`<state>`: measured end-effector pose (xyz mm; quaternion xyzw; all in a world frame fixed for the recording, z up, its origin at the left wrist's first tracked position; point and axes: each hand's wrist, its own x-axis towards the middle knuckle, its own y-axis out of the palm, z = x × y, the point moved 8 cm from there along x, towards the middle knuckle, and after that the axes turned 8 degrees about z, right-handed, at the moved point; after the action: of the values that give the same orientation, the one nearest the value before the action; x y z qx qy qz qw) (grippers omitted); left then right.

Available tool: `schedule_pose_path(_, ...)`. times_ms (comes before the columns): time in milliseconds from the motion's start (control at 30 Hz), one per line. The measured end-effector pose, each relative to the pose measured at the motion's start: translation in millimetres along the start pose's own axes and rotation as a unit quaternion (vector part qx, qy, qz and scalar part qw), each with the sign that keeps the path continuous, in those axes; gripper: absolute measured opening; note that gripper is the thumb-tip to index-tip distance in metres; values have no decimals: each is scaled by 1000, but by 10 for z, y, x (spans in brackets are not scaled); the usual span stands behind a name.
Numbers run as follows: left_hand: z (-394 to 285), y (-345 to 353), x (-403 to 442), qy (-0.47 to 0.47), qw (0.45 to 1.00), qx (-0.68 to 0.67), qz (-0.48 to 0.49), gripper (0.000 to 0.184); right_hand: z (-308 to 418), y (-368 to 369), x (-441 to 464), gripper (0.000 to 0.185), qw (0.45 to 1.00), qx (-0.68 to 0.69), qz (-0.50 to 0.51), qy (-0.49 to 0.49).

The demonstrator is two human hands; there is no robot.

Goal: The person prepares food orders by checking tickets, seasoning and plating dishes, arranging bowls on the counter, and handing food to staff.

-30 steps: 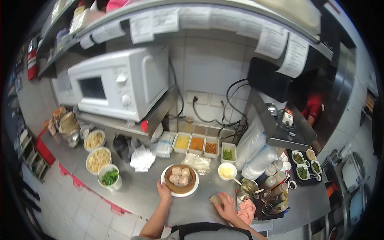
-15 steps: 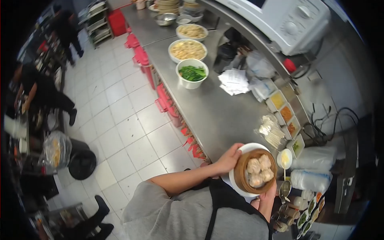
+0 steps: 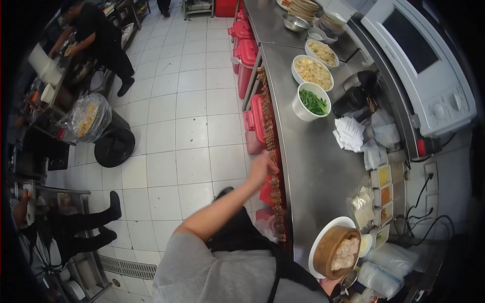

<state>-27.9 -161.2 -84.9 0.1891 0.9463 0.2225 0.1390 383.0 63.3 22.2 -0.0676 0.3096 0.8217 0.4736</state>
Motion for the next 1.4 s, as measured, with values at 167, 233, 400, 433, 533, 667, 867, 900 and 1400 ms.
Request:
schedule_pose_path(167, -594, -1072, 1530, 57, 980, 8, -189, 32, -200, 525, 239, 36, 999, -3, -34, -16)
schedule_pose_path(233, -534, -1450, 2436, 101, 970, 25, -218, 30, -337, 871, 453, 35, 998, 9, -51, -22)
schedule_pose_path(400, -616, -1808, 3979, 51, 960, 114, -251, 37, -607, 1789, 1006, 34, 996, 31, -82, -21)
schedule_pose_path(433, -561, -1807, 4160, 8, 966, 91, -240, 38, -660, 1919, 1083, 34, 995, 37, -88, -20)
schedule_pose_path(533, -155, -1748, 4709, -107, 987, 17, -119, 42, -772, 2206, 1255, 33, 992, 53, -108, -22)
schedule_pose_path(667, -197, -1590, 4747, -158, 981, -70, -88, 38, -860, 2343, 1307, 32, 990, 69, -118, -26)
schedule_pose_path(867, -241, -2440, 4748, -73, 976, -72, -192, 44, -718, 2586, 1273, 31, 985, -113, -57, -115)
schedule_pose_path(900, -330, -2621, 4757, -102, 968, -110, -203, 41, -796, 2569, 1276, 31, 994, -31, -61, -85)
schedule_pose_path(1400, -1182, 1339, 1574, -181, 921, -8, 344, 12, -1005, 2558, 843, 43, 980, 178, -17, -88)
